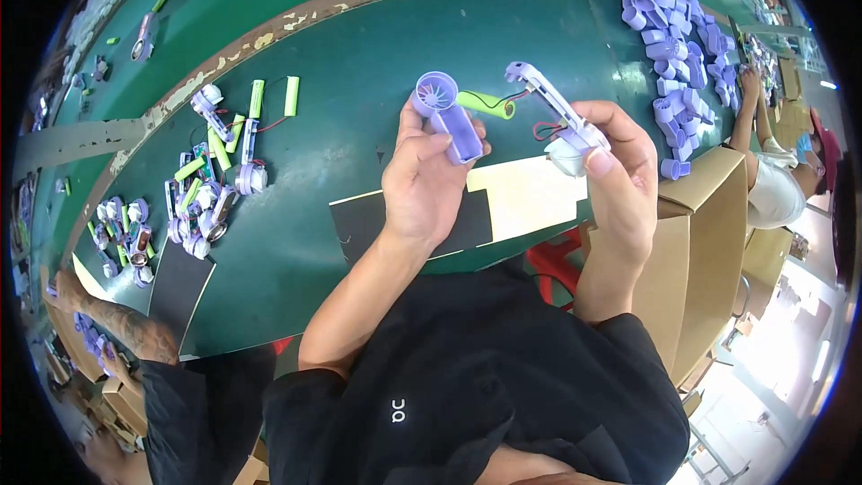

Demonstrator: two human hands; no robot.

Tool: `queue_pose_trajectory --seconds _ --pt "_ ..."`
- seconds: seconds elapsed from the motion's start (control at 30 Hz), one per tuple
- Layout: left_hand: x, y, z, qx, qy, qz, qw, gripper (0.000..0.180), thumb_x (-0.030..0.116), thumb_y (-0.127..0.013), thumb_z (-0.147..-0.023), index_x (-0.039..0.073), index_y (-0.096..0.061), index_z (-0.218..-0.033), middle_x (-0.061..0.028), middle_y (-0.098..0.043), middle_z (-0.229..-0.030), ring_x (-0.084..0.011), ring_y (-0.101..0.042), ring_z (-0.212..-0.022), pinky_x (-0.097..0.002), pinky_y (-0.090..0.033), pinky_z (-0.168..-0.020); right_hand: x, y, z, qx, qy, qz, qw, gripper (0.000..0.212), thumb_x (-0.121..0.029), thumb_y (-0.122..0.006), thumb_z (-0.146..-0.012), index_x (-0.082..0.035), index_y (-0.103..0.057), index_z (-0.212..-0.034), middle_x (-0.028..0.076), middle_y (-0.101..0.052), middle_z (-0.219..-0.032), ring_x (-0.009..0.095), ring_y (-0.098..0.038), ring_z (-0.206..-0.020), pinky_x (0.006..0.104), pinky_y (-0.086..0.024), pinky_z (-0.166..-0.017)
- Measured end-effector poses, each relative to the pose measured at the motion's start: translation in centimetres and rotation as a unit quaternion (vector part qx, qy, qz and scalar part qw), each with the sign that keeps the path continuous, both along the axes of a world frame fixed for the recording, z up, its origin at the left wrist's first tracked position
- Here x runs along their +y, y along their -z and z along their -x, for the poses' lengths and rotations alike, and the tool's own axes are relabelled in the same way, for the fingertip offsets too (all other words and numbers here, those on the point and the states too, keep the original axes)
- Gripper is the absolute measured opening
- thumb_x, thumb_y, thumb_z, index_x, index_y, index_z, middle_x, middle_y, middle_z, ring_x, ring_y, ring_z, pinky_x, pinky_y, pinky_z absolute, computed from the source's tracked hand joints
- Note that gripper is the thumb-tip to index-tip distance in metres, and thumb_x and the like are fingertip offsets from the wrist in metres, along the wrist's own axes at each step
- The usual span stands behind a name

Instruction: The person assembles handheld fans by hand, inserting batteries into plastic housings and snapping the casings together.

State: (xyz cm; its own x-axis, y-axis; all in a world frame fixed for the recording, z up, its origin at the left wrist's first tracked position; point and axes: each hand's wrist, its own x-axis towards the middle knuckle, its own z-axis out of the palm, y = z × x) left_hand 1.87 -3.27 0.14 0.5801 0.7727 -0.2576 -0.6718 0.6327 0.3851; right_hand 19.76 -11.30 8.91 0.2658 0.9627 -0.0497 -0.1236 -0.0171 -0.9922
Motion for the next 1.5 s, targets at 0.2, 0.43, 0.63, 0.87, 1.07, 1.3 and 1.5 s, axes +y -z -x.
queue_pose_trajectory --seconds 0.2,0.43,0.63,0.87,1.07,1.3,1.5 --pt "-0.4 -1.2 -0.9 -0.071 0.015 0.028 0.997 0.060 0.011 -0.053 -0.091 0.014 -0.035 -0.148 -0.0131 -0.058 -0.125 -0.0279 -0.062 -0.113 -0.0475 -0.051 -0.097 -1.0 0.3 -0.3 0.029 -0.009 -0.003 1.000 0.044 -0.017 -0.076 -0.089 0.006 -0.063 -0.124 0.010 -0.070 -0.109 0.013 -0.064 -0.098 0.0270 -0.050 -0.088" --pt "-0.8 -1.8 -1.1 -0.066 0.042 0.007 0.997 0.063 0.005 -0.051 -0.092 0.014 -0.031 -0.151 -0.0134 -0.057 -0.127 -0.0290 -0.062 -0.114 -0.0488 -0.052 -0.096 -2.1 1.4 -0.5 0.052 -0.022 0.013 0.998 0.040 -0.011 -0.077 -0.087 0.005 -0.064 -0.122 0.008 -0.069 -0.110 0.012 -0.063 -0.099 0.0271 -0.049 -0.087" --pt "-0.9 -1.7 -1.2 -0.053 0.056 -0.003 0.997 0.068 0.001 -0.051 -0.091 0.015 -0.028 -0.153 -0.0116 -0.056 -0.124 -0.0287 -0.061 -0.115 -0.0475 -0.053 -0.095 -2.6 1.8 -0.1 0.032 -0.022 0.009 0.999 0.040 -0.008 -0.081 -0.082 0.004 -0.067 -0.117 0.006 -0.067 -0.104 0.013 -0.062 -0.096 0.0277 -0.048 -0.086" --pt "-0.5 -1.4 -0.6 -0.008 0.058 -0.061 0.996 0.069 0.001 -0.051 -0.095 0.018 -0.027 -0.157 -0.0101 -0.055 -0.122 -0.0211 -0.065 -0.097 -0.0339 -0.056 -0.079 -2.7 1.4 -1.0 -0.071 -0.103 -0.009 0.992 0.040 -0.008 -0.085 -0.075 0.003 -0.070 -0.111 0.008 -0.068 -0.101 0.015 -0.065 -0.092 0.0297 -0.049 -0.083" --pt "-0.4 -1.9 -0.3 0.065 0.039 -0.178 0.981 0.070 0.001 -0.045 -0.102 0.016 -0.016 -0.164 -0.0115 -0.055 -0.118 -0.0135 -0.058 -0.085 -0.0262 -0.054 -0.073 -2.3 1.0 -1.1 -0.158 -0.133 -0.021 0.978 0.044 -0.014 -0.089 -0.073 0.001 -0.071 -0.110 0.009 -0.069 -0.096 0.018 -0.065 -0.086 0.0317 -0.050 -0.079" --pt "0.2 -2.6 0.5 0.198 0.026 -0.296 0.934 0.071 -0.003 -0.038 -0.102 0.014 -0.013 -0.166 -0.0099 -0.056 -0.117 -0.0090 -0.058 -0.087 -0.0237 -0.052 -0.075 -2.4 1.1 -0.9 -0.270 -0.115 -0.011 0.956 0.045 -0.015 -0.088 -0.075 0.002 -0.071 -0.113 0.010 -0.069 -0.093 0.019 -0.065 -0.082 0.0313 -0.050 -0.075" --pt "0.6 -2.9 1.4 0.072 0.084 -0.144 0.983 0.089 0.002 -0.053 -0.084 0.006 -0.016 -0.165 -0.0146 -0.055 -0.119 -0.0176 -0.057 -0.086 -0.0304 -0.050 -0.076 -2.3 1.4 -0.8 -0.268 -0.110 0.020 0.957 0.048 -0.015 -0.086 -0.075 0.002 -0.070 -0.117 0.009 -0.067 -0.093 0.020 -0.064 -0.084 0.0320 -0.048 -0.077"
